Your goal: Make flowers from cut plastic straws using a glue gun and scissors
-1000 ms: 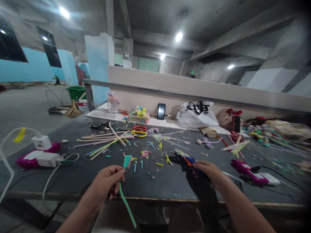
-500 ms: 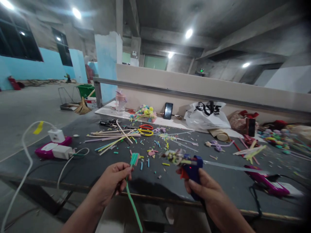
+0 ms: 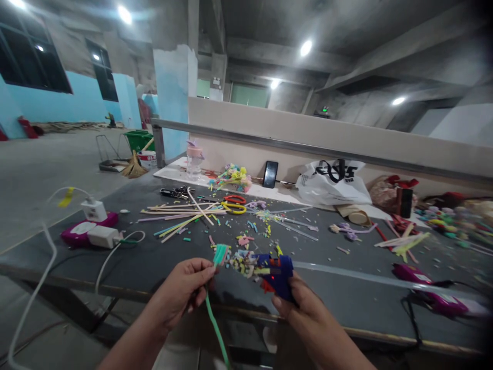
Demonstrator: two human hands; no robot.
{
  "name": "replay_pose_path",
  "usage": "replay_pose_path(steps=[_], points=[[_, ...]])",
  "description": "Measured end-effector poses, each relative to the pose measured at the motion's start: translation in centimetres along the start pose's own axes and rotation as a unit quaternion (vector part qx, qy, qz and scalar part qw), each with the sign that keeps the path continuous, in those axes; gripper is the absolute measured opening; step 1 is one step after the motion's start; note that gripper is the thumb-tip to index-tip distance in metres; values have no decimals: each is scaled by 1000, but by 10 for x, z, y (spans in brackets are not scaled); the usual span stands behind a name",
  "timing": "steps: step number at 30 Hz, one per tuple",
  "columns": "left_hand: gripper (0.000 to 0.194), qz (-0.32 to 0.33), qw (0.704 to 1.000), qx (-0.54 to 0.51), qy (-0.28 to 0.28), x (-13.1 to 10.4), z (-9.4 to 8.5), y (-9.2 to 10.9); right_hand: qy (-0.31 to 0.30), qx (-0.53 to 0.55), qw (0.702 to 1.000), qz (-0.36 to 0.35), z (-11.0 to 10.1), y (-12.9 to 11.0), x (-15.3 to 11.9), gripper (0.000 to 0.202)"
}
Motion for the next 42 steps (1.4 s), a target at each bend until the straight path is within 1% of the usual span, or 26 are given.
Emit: replay_pose_path(steps=[4, 7, 10, 14, 17, 19, 21, 23, 24, 26, 27, 28, 29, 30, 31, 32, 33, 34, 35, 37, 39, 40, 42], points=[[27, 8, 1000, 10, -8, -1, 1, 1, -16, 27, 999, -17, 4, 8, 1, 38], [28, 10, 1000, 24, -14, -2, 1, 3, 17, 67, 998, 1, -2, 15, 4, 40], [25, 22, 1000, 11, -16, -3, 1, 6, 68, 87, 993, 41, -22, 24, 10, 42], [20, 30, 999, -32, -28, -6, 1, 6, 124, 95, 985, 76, -59, 43, 20, 29], [19, 3, 996, -75, -53, -7, 4, 2, 115, 143, 975, 129, -81, 61, 25, 20], [19, -16, 993, -100, -66, -7, 6, 1, 97, 180, 964, 169, -91, 73, 27, 17], [18, -28, 990, -117, -76, -8, 7, 0, 86, 187, 959, 195, -99, 83, 30, 17], [18, -37, 988, -127, -86, -9, 8, 1, 82, 158, 962, 206, -110, 90, 35, 19], [18, -40, 987, -127, -88, -9, 9, 1, 82, 121, 968, 205, -117, 93, 39, 22], [19, -42, 988, -123, -88, -10, 10, 3, 91, -8, 978, 189, -134, 95, 47, 27], [19, -42, 988, -119, -86, -11, 10, 3, 105, -94, 975, 172, -142, 93, 51, 26], [20, -41, 989, -113, -83, -12, 11, 3, 128, -173, 964, 156, -148, 90, 54, 24], [20, -38, 990, -105, -81, -13, 12, 3, 155, -228, 951, 136, -151, 84, 56, 20], [20, -35, 992, -96, -77, -13, 14, 3, 180, -251, 944, 118, -149, 76, 55, 18], [20, -33, 993, -84, -73, -14, 15, 3, 198, -238, 946, 100, -142, 67, 53, 17], [21, -32, 995, -70, -70, -15, 18, 2, 188, -188, 961, 75, -130, 56, 49, 21], [22, -33, 996, -56, -65, -16, 20, 2, 154, -122, 979, 59, -114, 45, 45, 30], [23, -32, 997, -42, -61, -16, 23, 1, 107, -50, 992, 48, -94, 33, 39, 37], [24, -30, 997, -28, -58, -16, 26, 1, 53, 13, 998, 40, -73, 20, 34, 39], [28, -21, 998, 0, -55, -15, 31, 0, -60, 106, 992, 18, -32, -3, 25, 43], [31, -12, 998, 31, -57, -15, 33, 0, -115, 147, 982, -14, -4, -20, 20, 42], [32, -10, 997, 47, -59, -16, 34, 0, -133, 159, 978, -28, 6, -26, 20, 42], [35, -7, 995, 79, -60, -17, 35, 2, -151, 164, 974, -41, 16, -30, 21, 41]])
Point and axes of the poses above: each hand's wrist, its own x-axis towards the middle knuckle, its own z-axis out of the palm, y = z × x, the point moved 2 cm from there along x, towards the middle knuckle, and after that the axes turned 3 degrees about y, right-handed, at the moved point
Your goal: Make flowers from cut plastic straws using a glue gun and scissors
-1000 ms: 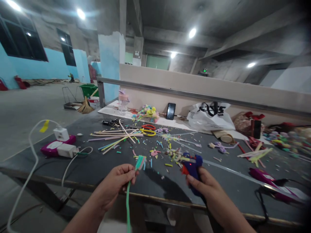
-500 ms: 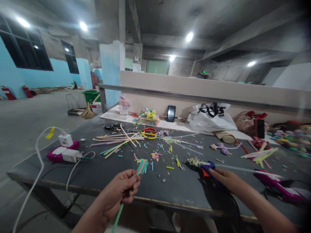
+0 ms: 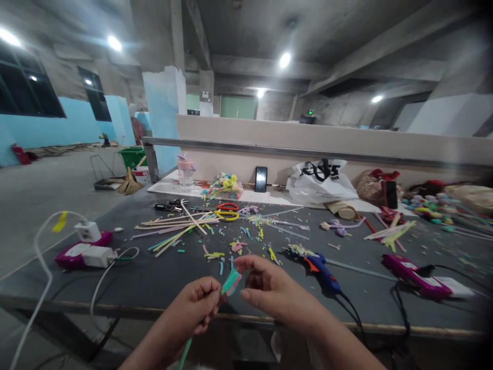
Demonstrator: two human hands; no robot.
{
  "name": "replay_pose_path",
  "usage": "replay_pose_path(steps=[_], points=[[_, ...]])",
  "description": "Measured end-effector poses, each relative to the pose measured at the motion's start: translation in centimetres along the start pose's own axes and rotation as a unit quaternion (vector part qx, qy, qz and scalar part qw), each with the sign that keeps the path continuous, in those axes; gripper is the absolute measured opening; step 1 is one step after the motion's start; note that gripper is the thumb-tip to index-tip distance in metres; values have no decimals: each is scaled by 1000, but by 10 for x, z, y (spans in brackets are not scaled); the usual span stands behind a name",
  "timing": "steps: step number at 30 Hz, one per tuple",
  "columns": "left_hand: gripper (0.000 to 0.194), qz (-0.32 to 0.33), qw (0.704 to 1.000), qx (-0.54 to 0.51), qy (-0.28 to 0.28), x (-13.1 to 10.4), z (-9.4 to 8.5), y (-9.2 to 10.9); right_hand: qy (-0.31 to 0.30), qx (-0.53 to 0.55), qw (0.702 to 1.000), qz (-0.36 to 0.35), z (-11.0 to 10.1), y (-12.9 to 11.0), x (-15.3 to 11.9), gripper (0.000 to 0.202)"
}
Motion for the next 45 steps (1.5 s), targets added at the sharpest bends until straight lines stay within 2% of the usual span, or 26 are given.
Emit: replay_pose_path(steps=[6, 9, 13, 18, 22, 28, 33, 38, 45], points=[[33, 7, 999, 40, -4, -3, 0, -1, -20, -24, 999, 29, 0, 8, 10, 37], [30, 11, 999, 40, -10, 0, 0, -6, -39, -34, 998, 35, 3, 10, 13, 24], [21, 34, 999, 32, 0, 3, 0, -8, -30, -50, 998, 32, 7, 11, 15, 12], [34, 71, 996, -60, 0, 7, 2, -6, -17, -42, 999, 30, 13, 9, 19, 14], [33, 104, 989, -101, 8, 8, 5, -4, -14, -38, 999, 27, 18, 10, 24, 15], [29, 114, 986, -119, 24, 6, 7, 1, -7, -61, 998, 16, 23, 14, 30, 18], [30, 110, 985, -124, 44, 7, 4, 0, -22, -35, 999, 5, 28, 16, 32, 16], [25, 116, 985, -112, 62, 8, 2, -4, -14, -14, 1000, -22, 30, 20, 33, 25], [24, 97, 987, -101, 76, 5, 4, 2, -23, -24, 999, 0, 34, 24, 34, 19]])
Point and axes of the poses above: each hand's wrist, its own x-axis towards the middle knuckle, its own z-axis out of the palm, y = z × x, the point moved 2 cm from there along x, towards the middle knuckle, and after that the axes turned 3 degrees about y, right-handed, at the moved point
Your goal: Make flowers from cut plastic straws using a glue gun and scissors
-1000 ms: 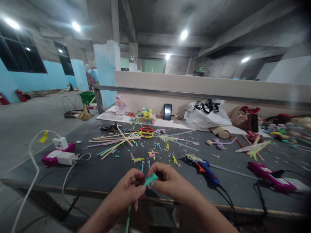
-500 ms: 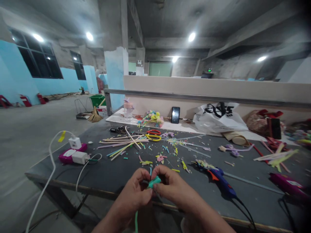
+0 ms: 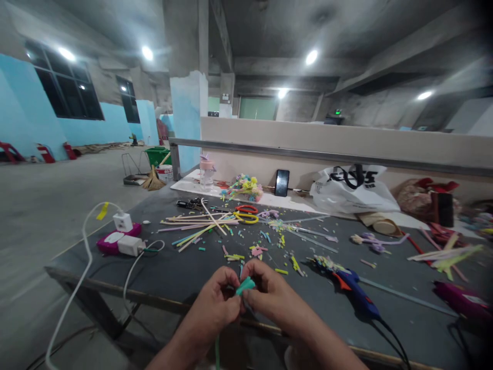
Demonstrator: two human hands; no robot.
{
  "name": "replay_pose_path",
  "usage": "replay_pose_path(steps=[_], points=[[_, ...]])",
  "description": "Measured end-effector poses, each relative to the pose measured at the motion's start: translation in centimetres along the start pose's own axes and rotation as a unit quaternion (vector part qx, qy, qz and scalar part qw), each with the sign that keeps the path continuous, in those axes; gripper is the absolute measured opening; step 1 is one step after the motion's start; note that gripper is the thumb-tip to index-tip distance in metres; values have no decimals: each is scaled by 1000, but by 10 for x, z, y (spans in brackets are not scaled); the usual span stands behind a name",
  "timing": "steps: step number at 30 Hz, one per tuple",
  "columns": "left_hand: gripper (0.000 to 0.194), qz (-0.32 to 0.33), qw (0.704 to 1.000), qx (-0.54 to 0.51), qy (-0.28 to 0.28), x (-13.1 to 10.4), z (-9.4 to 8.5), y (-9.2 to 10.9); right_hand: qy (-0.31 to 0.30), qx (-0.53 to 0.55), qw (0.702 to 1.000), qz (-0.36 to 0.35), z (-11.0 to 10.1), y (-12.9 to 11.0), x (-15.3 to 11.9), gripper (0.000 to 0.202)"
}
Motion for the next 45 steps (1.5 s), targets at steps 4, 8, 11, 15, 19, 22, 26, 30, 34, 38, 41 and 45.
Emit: replay_pose_path(steps=[4, 8, 11, 15, 19, 22, 26, 30, 34, 38, 41, 45], points=[[24, -1, 1000, 6, 5, 1, -2, -2, 47, -153, 986, -45, -6, -11, -4, 16], [20, -9, 1000, -23, 12, 0, -10, -3, 130, -305, 937, -112, -19, -17, -12, 24], [19, -39, 997, -70, 1, -1, -14, -1, 188, -380, 893, -150, -25, -12, -16, 23], [16, -81, 992, -97, -11, -2, -13, 1, 186, -379, 885, -197, -19, -7, -18, 26], [14, -100, 990, -94, -27, -2, -11, 1, 170, -331, 909, -189, -14, -9, -17, 23], [11, -99, 992, -68, -27, -1, -12, -1, 171, -303, 919, -188, -16, -8, -16, 22], [10, -41, 998, -35, 38, 5, -15, -7, 228, -227, 934, -157, -19, 4, -15, 21], [42, 79, 987, 70, 121, 8, -15, -7, 256, -142, 953, -72, -11, 26, -22, 17], [63, 174, 968, 137, 119, 1, -10, -3, 217, -85, 972, -40, 9, 43, -29, 8], [58, 203, 955, 179, 121, -5, -9, -3, 183, 88, 979, 32, 25, 50, -23, 17], [51, 220, 946, 201, 126, -5, -9, -7, 153, 212, 962, 81, 32, 49, -17, 35], [50, 233, 943, 186, 147, -4, -5, -19, 140, 278, 948, 60, 34, 47, -15, 39]])
Point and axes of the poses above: each hand's wrist, its own x-axis towards the middle knuckle, its own z-axis out of the palm, y = z × x, the point moved 2 cm from there along x, towards the middle knuckle, and after that the axes turned 3 degrees about y, right-handed, at the moved point
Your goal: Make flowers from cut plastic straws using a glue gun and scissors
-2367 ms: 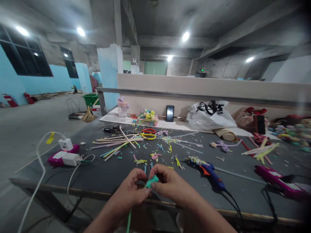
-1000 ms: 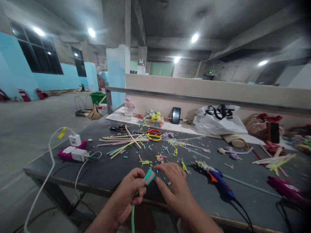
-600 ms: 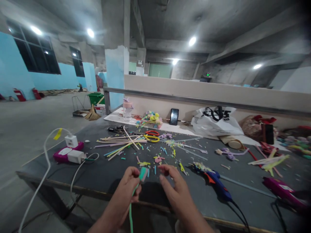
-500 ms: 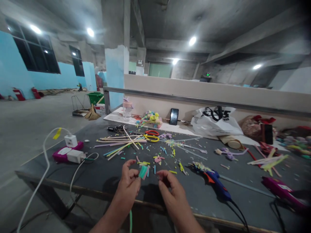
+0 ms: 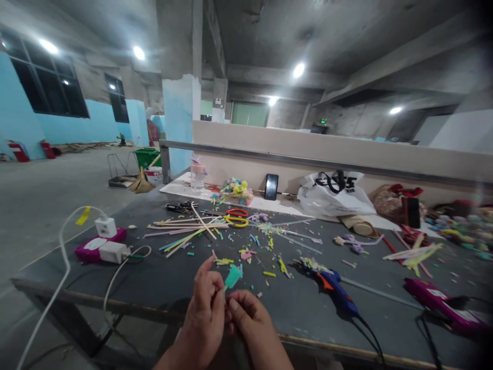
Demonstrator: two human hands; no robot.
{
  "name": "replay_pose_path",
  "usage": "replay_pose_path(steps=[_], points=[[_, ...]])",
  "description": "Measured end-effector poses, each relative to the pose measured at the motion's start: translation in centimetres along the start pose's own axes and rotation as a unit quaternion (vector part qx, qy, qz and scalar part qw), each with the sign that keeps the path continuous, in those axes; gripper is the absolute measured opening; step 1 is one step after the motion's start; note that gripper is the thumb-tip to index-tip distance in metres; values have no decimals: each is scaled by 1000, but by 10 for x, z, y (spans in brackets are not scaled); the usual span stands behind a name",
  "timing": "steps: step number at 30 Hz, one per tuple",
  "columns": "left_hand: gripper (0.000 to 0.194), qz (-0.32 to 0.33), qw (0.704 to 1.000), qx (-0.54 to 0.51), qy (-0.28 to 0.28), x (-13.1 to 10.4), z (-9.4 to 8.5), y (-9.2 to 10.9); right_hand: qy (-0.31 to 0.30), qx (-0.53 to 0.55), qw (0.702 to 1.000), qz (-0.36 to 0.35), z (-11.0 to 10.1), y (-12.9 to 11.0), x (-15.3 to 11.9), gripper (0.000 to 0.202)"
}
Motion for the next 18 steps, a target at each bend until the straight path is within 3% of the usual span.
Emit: replay_pose_path(steps=[7, 13, 18], points=[[39, 16, 995, -25, 98, -13, 14, -13, 9, 130, 991, 14, -9, 6, 2, 32], [46, -13, 996, -57, 63, -14, 15, -23, 3, 121, 993, 9, -17, 13, 7, 30], [51, -25, 997, -52, 49, -14, 12, -20, 40, 51, 998, -25, -29, 23, 13, 34]])
Point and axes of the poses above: each hand's wrist, its own x-axis towards the middle knuckle, its own z-axis out of the palm, y = z × x, the point moved 2 cm from there along x, towards the middle knuckle, and after that the axes turned 3 degrees about y, right-handed, at the moved point
